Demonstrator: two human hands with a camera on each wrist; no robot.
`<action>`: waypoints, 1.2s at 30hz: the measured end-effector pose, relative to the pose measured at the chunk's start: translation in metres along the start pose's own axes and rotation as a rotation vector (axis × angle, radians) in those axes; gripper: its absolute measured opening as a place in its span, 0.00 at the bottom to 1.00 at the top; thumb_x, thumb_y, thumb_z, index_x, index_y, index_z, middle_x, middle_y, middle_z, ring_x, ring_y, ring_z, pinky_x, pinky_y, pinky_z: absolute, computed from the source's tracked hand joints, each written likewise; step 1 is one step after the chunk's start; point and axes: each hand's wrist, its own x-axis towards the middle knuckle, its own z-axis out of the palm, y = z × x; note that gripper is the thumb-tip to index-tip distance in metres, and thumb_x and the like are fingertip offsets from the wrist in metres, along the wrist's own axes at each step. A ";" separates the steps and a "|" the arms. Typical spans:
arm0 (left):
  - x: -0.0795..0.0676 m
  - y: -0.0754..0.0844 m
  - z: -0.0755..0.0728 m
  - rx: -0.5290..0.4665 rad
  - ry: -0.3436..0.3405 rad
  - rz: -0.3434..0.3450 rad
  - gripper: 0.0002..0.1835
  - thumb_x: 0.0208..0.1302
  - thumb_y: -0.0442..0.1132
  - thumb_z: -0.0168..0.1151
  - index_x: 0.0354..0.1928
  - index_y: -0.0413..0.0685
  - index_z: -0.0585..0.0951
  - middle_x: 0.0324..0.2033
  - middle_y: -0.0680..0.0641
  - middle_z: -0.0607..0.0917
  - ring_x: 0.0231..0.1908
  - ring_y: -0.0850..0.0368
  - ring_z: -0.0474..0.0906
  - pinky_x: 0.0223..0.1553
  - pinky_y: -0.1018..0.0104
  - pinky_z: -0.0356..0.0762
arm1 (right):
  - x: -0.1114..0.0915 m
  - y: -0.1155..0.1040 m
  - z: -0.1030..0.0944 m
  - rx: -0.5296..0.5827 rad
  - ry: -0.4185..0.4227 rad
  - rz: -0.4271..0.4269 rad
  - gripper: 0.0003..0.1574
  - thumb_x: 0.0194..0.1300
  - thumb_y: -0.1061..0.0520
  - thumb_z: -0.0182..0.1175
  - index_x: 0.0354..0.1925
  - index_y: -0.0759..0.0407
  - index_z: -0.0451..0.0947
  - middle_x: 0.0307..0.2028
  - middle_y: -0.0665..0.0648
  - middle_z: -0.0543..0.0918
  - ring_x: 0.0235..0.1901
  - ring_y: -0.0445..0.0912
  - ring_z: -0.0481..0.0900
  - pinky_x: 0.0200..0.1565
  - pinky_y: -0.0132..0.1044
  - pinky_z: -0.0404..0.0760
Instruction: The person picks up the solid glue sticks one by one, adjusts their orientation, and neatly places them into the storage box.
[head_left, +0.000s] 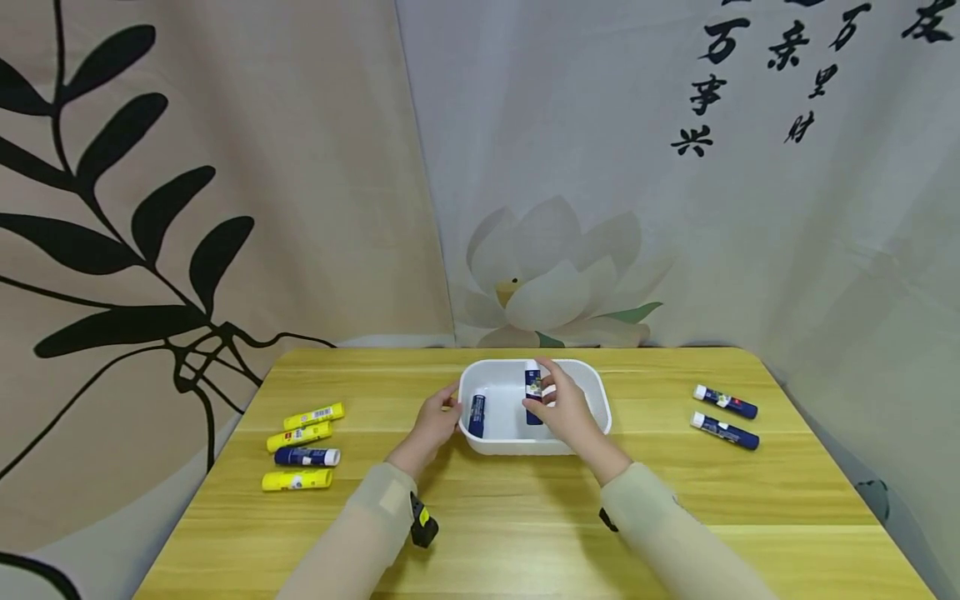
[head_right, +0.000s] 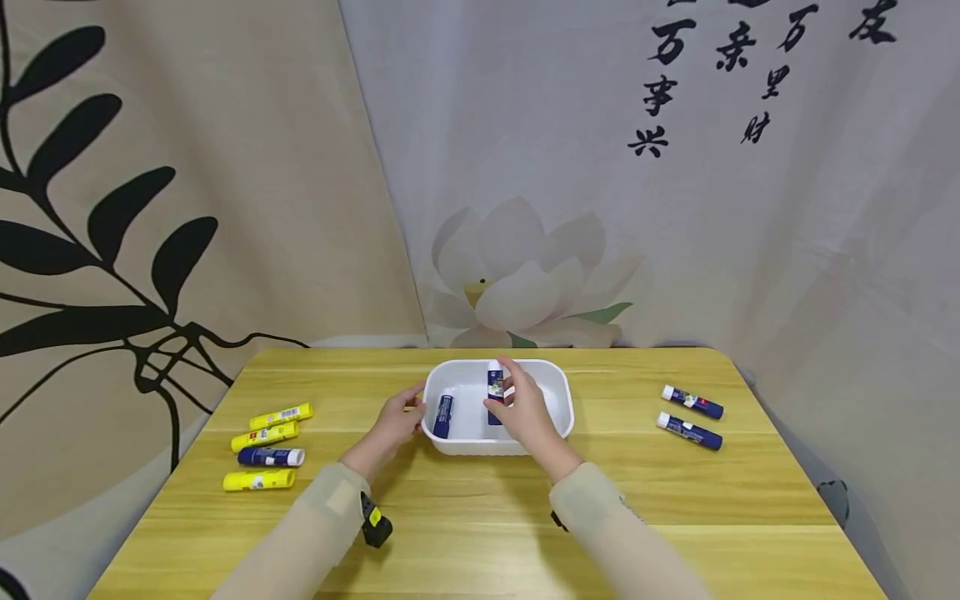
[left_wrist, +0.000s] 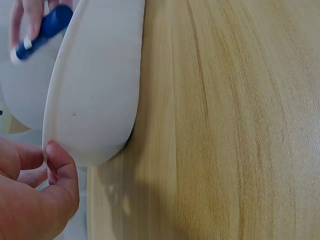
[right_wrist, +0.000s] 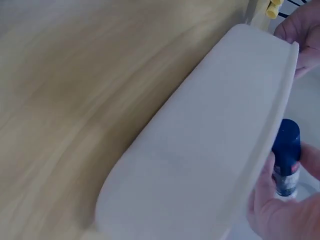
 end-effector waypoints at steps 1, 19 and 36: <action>0.000 0.000 0.000 0.000 0.000 0.004 0.25 0.68 0.30 0.50 0.67 0.44 0.67 0.39 0.44 0.70 0.30 0.59 0.68 0.34 0.65 0.77 | 0.003 -0.001 0.004 -0.001 -0.011 0.014 0.46 0.55 0.61 0.68 0.68 0.52 0.60 0.41 0.60 0.77 0.33 0.48 0.79 0.34 0.35 0.80; -0.001 -0.001 0.000 0.001 -0.001 0.043 0.24 0.68 0.29 0.49 0.66 0.40 0.67 0.39 0.43 0.71 0.28 0.60 0.68 0.32 0.67 0.76 | 0.026 -0.010 0.058 -0.107 -0.254 0.244 0.45 0.52 0.58 0.70 0.66 0.60 0.64 0.54 0.66 0.77 0.47 0.53 0.79 0.46 0.43 0.82; 0.000 -0.002 0.000 0.004 0.004 0.045 0.24 0.67 0.29 0.50 0.66 0.39 0.67 0.37 0.44 0.71 0.27 0.61 0.68 0.28 0.71 0.73 | 0.028 -0.006 0.068 -0.097 -0.261 0.205 0.40 0.56 0.65 0.63 0.66 0.63 0.63 0.41 0.64 0.81 0.32 0.47 0.80 0.32 0.36 0.82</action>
